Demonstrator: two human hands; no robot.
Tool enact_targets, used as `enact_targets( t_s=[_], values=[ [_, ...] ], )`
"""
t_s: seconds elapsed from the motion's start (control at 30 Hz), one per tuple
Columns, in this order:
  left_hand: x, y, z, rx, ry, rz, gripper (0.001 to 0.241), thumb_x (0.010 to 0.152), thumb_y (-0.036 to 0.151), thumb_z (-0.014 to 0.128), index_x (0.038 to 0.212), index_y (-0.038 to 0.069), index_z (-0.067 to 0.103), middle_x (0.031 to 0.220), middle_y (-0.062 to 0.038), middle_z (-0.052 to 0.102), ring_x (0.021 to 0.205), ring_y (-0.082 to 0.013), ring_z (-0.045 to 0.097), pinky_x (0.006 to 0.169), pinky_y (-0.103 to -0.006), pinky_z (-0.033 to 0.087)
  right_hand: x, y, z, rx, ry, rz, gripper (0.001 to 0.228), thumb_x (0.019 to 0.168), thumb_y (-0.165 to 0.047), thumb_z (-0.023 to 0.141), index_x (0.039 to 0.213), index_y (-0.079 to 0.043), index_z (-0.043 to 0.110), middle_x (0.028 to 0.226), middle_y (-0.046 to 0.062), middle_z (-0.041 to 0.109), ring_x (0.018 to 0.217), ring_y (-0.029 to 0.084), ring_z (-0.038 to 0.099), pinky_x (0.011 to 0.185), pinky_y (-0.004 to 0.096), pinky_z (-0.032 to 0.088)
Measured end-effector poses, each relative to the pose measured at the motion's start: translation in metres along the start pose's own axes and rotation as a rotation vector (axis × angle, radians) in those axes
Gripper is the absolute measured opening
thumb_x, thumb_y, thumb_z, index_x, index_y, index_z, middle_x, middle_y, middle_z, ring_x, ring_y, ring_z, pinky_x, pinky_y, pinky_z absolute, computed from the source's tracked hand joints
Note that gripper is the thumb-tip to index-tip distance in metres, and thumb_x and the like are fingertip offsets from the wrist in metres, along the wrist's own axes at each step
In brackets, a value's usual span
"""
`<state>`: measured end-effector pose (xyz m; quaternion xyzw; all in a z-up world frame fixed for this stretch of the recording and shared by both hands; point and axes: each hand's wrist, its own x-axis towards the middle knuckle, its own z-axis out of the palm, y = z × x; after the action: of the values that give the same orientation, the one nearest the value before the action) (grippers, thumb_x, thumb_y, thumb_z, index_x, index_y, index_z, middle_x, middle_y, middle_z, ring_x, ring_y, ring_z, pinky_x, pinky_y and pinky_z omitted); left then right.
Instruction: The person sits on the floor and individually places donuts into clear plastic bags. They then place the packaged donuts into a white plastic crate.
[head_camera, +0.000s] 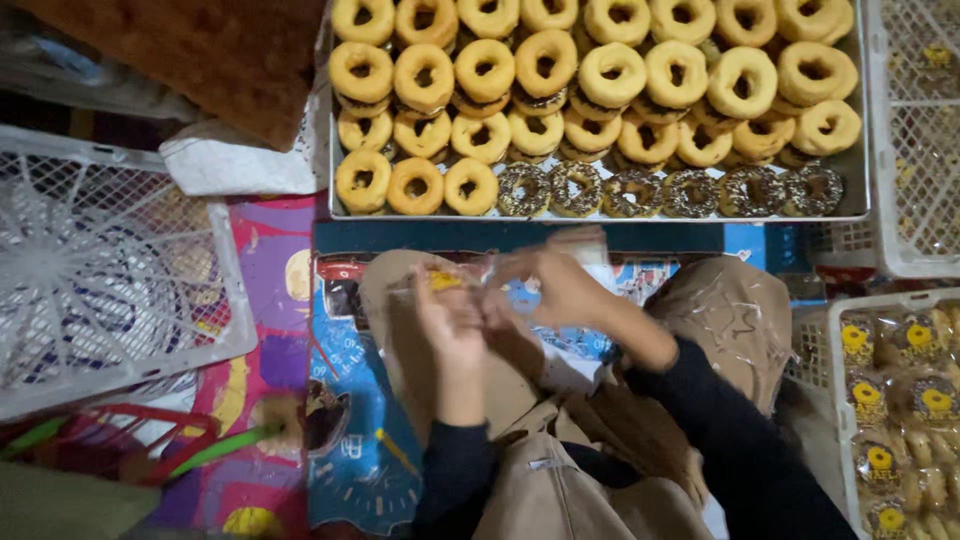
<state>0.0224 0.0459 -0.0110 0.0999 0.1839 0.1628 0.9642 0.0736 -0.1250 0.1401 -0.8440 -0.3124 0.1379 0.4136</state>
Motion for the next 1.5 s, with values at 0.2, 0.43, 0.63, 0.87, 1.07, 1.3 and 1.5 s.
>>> enact_targets(
  t_s=[0.2, 0.43, 0.63, 0.87, 1.07, 1.3, 1.5],
  values=[
    [0.015, 0.058, -0.011, -0.006, 0.13, 0.09, 0.031, 0.099, 0.036, 0.063, 0.121, 0.013, 0.062, 0.123, -0.015, 0.065, 0.117, -0.0306, 0.063, 0.103, -0.0506, 0.053, 0.123, 0.052, 0.017, -0.679, 0.273, 0.227, 0.054, 0.062, -0.062, 0.085, 0.066, -0.009, 0.075, 0.059, 0.016, 0.065, 0.055, 0.036, 0.066, 0.051, 0.047, 0.053],
    [0.016, 0.053, -0.003, -0.279, 0.268, -0.143, 0.051, 0.091, 0.043, 0.06, 0.126, 0.006, 0.056, 0.137, -0.033, 0.055, 0.127, -0.0496, 0.055, 0.103, -0.065, 0.048, 0.097, 0.067, 0.013, -0.307, 0.28, 0.229, 0.047, 0.069, -0.034, 0.086, 0.098, -0.003, 0.066, 0.074, 0.014, 0.072, 0.068, 0.032, 0.072, 0.063, 0.042, 0.057],
    [0.011, 0.016, -0.013, -0.44, 0.065, -0.281, 0.042, 0.093, 0.03, 0.058, 0.121, -0.002, 0.059, 0.143, -0.037, 0.049, 0.132, -0.048, 0.049, 0.109, -0.0602, 0.043, -0.045, 0.012, 0.005, 0.398, 0.429, 0.144, 0.07, 0.069, -0.013, 0.091, 0.131, -0.005, 0.062, 0.121, 0.011, 0.07, 0.098, 0.011, 0.067, 0.076, 0.028, 0.055],
    [-0.054, -0.044, 0.035, -0.172, -0.316, -0.169, 0.051, 0.094, 0.019, 0.057, 0.14, -0.001, 0.051, 0.153, -0.025, 0.048, 0.144, -0.0425, 0.046, 0.123, -0.0572, 0.037, -0.083, -0.032, 0.026, -0.188, 0.539, 0.325, 0.063, 0.069, -0.018, 0.091, 0.129, -0.013, 0.075, 0.085, 0.012, 0.063, 0.073, 0.02, 0.062, 0.066, 0.034, 0.052],
    [-0.057, -0.03, 0.072, -0.047, -0.282, -0.124, 0.073, 0.094, 0.002, 0.06, 0.161, 0.014, 0.032, 0.154, -0.02, 0.048, 0.143, -0.0355, 0.048, 0.122, -0.0507, 0.039, -0.085, -0.027, 0.016, 0.439, 0.218, 0.218, 0.051, 0.1, -0.009, 0.055, 0.151, -0.009, 0.051, 0.095, 0.006, 0.074, 0.078, 0.016, 0.069, 0.077, 0.03, 0.059],
    [-0.107, -0.052, 0.063, 0.518, -0.081, 0.149, 0.06, 0.094, 0.007, 0.063, 0.15, 0.008, 0.042, 0.146, -0.015, 0.055, 0.135, -0.0285, 0.054, 0.113, -0.0446, 0.042, -0.11, -0.039, 0.001, 0.125, 0.591, -0.014, 0.022, 0.085, 0.004, 0.074, 0.106, -0.002, 0.074, 0.1, 0.012, 0.075, 0.094, 0.021, 0.073, 0.082, 0.033, 0.058],
    [-0.116, -0.011, 0.106, 1.282, -0.985, 0.526, 0.012, 0.09, 0.013, 0.07, 0.101, 0.012, 0.073, 0.098, -0.008, 0.068, 0.098, -0.0236, 0.063, 0.096, -0.0401, 0.043, -0.141, -0.06, -0.074, 0.184, 0.198, -0.034, 0.029, 0.081, 0.0, 0.076, 0.109, -0.002, 0.075, 0.101, 0.009, 0.077, 0.092, 0.025, 0.075, 0.077, 0.032, 0.058]
  ],
)
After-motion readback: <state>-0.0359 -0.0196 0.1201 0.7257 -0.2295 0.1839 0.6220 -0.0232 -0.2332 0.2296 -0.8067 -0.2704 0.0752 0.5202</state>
